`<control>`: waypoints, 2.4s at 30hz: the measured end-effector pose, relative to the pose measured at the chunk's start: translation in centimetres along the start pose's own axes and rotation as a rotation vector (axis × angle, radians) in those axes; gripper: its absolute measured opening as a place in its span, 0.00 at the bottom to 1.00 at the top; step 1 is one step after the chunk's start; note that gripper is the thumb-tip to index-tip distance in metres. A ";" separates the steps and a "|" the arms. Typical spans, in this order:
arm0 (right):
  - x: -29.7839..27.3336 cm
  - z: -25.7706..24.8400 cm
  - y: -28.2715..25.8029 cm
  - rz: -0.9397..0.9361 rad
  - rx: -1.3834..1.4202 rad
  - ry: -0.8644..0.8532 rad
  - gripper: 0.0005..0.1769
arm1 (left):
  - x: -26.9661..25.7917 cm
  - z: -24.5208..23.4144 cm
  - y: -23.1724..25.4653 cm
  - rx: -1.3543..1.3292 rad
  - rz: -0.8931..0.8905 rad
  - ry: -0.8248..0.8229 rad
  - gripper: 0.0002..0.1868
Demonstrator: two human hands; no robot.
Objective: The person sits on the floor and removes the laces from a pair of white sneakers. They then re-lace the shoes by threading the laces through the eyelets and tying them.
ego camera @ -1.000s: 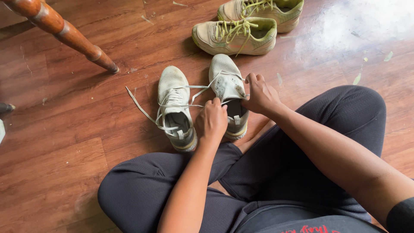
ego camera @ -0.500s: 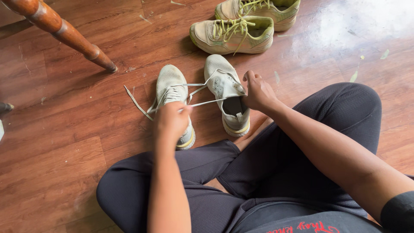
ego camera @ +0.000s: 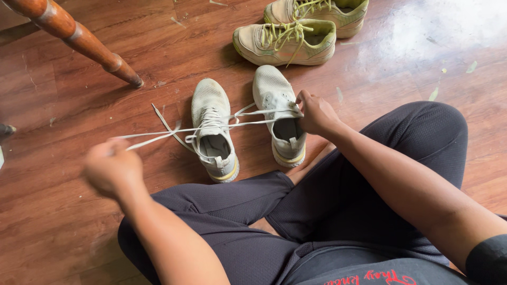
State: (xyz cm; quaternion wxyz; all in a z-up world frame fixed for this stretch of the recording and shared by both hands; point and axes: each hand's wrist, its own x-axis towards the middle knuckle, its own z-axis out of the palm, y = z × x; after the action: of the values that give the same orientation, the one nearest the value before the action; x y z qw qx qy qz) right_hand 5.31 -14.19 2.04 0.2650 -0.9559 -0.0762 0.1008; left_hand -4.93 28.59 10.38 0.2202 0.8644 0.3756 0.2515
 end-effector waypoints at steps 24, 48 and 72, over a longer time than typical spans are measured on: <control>0.0 0.8 0.8 -0.103 -0.022 0.028 0.26 | -17.6 10.8 13.1 -0.152 0.662 -0.708 0.12; 0.2 0.5 0.3 -0.034 -0.043 0.002 0.25 | -2.1 -1.2 3.7 -0.392 0.491 0.207 0.07; 0.3 -3.1 -0.5 0.185 0.220 -0.224 0.19 | -1.1 1.2 1.8 -0.397 0.316 0.078 0.10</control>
State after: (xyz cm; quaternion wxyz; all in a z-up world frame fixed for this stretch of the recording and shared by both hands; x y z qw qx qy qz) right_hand 6.27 -15.26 4.84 0.3474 -0.9069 -0.0057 0.2384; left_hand -3.91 26.37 10.22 0.3288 0.8419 0.1875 0.3846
